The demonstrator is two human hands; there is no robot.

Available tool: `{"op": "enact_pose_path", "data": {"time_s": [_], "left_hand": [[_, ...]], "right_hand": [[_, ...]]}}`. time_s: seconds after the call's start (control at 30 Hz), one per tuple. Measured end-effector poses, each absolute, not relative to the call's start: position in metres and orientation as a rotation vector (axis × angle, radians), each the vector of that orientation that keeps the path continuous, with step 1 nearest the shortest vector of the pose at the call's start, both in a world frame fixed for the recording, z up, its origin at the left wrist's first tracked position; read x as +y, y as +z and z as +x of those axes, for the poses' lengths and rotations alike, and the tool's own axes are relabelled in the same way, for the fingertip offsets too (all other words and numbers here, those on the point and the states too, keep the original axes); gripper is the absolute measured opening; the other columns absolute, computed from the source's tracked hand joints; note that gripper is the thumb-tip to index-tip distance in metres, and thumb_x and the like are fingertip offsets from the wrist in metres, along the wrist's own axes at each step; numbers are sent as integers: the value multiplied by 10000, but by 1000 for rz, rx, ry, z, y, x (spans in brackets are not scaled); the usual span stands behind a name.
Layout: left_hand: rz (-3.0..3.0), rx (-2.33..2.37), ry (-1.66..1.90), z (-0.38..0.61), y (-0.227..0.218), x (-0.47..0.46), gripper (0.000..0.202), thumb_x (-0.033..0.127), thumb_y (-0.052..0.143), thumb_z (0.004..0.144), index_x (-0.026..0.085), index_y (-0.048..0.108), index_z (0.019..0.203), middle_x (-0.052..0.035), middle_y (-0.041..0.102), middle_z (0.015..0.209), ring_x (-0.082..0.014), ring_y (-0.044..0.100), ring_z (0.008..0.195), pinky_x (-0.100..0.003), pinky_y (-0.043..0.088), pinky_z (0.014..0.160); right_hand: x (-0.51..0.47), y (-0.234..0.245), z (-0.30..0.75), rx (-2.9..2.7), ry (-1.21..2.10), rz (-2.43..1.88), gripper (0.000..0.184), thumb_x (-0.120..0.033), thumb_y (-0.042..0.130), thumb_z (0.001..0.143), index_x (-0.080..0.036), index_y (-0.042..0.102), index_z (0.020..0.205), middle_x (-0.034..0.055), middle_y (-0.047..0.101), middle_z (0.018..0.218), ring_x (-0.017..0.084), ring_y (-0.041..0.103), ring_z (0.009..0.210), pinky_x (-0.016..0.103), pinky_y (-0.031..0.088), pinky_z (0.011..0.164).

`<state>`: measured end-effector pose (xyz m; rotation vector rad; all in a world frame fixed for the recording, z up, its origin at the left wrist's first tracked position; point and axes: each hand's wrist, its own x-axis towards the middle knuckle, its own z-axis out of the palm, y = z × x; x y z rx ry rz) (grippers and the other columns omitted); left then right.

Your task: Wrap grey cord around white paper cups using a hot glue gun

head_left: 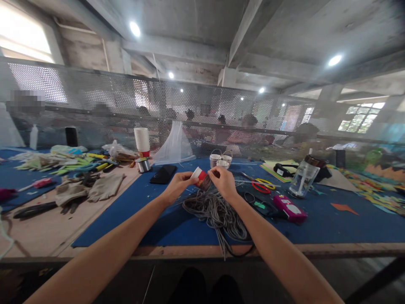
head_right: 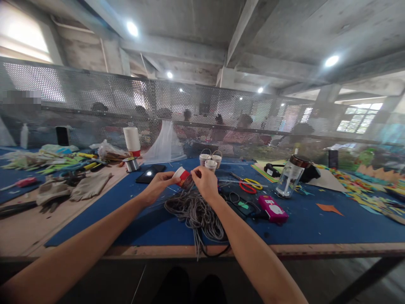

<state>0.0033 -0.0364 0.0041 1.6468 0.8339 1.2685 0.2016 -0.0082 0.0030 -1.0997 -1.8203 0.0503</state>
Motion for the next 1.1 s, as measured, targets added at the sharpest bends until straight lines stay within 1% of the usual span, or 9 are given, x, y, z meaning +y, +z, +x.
{"op": "enact_pose_path", "data": {"time_s": [0.17, 0.3, 0.43, 0.5, 0.6, 0.67, 0.73, 0.83, 1.1], "left_hand": [[1650, 830, 1265, 3, 2, -34, 271, 386, 711, 761, 153, 769, 886, -61, 733, 850, -211, 625, 797, -337, 439, 843], [1651, 836, 1274, 1, 0, -32, 261, 392, 715, 763, 149, 766, 841, -59, 725, 821, -207, 620, 791, -338, 437, 838], [1556, 834, 1311, 0, 0, -31, 302, 416, 734, 743, 141, 759, 867, -61, 725, 828, -200, 623, 772, -319, 448, 790], [1503, 829, 1340, -1, 1, -30, 332, 426, 746, 726, 136, 753, 887, -65, 724, 834, -201, 625, 762, -316, 453, 767], [1467, 827, 1391, -2, 2, -30, 339, 423, 754, 716, 133, 747, 891, -65, 716, 813, -198, 620, 749, -313, 455, 752], [1465, 814, 1417, -2, 2, -29, 319, 412, 750, 723, 133, 745, 877, -70, 715, 814, -203, 624, 770, -319, 455, 771], [1464, 800, 1425, -2, 2, -29, 300, 402, 747, 728, 132, 745, 859, -83, 719, 830, -219, 635, 809, -335, 457, 805], [1443, 799, 1413, -2, 2, -29, 285, 382, 757, 707, 138, 750, 855, -85, 724, 834, -225, 644, 817, -342, 456, 818], [1333, 833, 1420, -2, 3, -27, 316, 385, 746, 696, 147, 753, 902, -60, 718, 826, -173, 608, 728, -282, 439, 727]], "right_hand": [[-7, 2, 201, -1814, 107, -1109, 204, -369, 558, 872, -227, 686, 800, 6, 704, 770, 167, 622, 702, 252, 433, 662], [-6, 4, 203, -1782, 180, -1090, 235, -398, 559, 876, -219, 699, 815, 11, 705, 782, 170, 633, 727, 253, 452, 691], [-4, 5, 206, -1733, 293, -1063, 406, -471, 423, 952, -206, 724, 890, 19, 684, 782, 138, 605, 611, 255, 465, 677], [-2, 4, 206, -1720, 337, -1051, 469, -503, 367, 969, -204, 726, 934, 31, 684, 845, 124, 592, 585, 259, 477, 681], [0, 3, 204, -1750, 389, -1001, 447, -544, 440, 933, -200, 694, 1062, 72, 677, 1054, 151, 644, 761, 268, 502, 727], [-2, 3, 201, -1800, 457, -969, 448, -534, 536, 888, -187, 656, 1146, 91, 668, 1127, 176, 653, 884, 283, 512, 779], [-5, 5, 199, -1842, 530, -964, 457, -494, 610, 849, -172, 636, 1172, 93, 680, 1116, 187, 655, 925, 301, 512, 827], [-11, 7, 197, -1857, 560, -967, 421, -445, 647, 826, -174, 641, 1148, 80, 693, 1087, 191, 657, 933, 320, 507, 859], [-6, -4, 197, -1962, 232, -854, 498, -385, 713, 785, -221, 580, 1237, 79, 618, 1188, 208, 605, 1038, 362, 460, 961]]}}
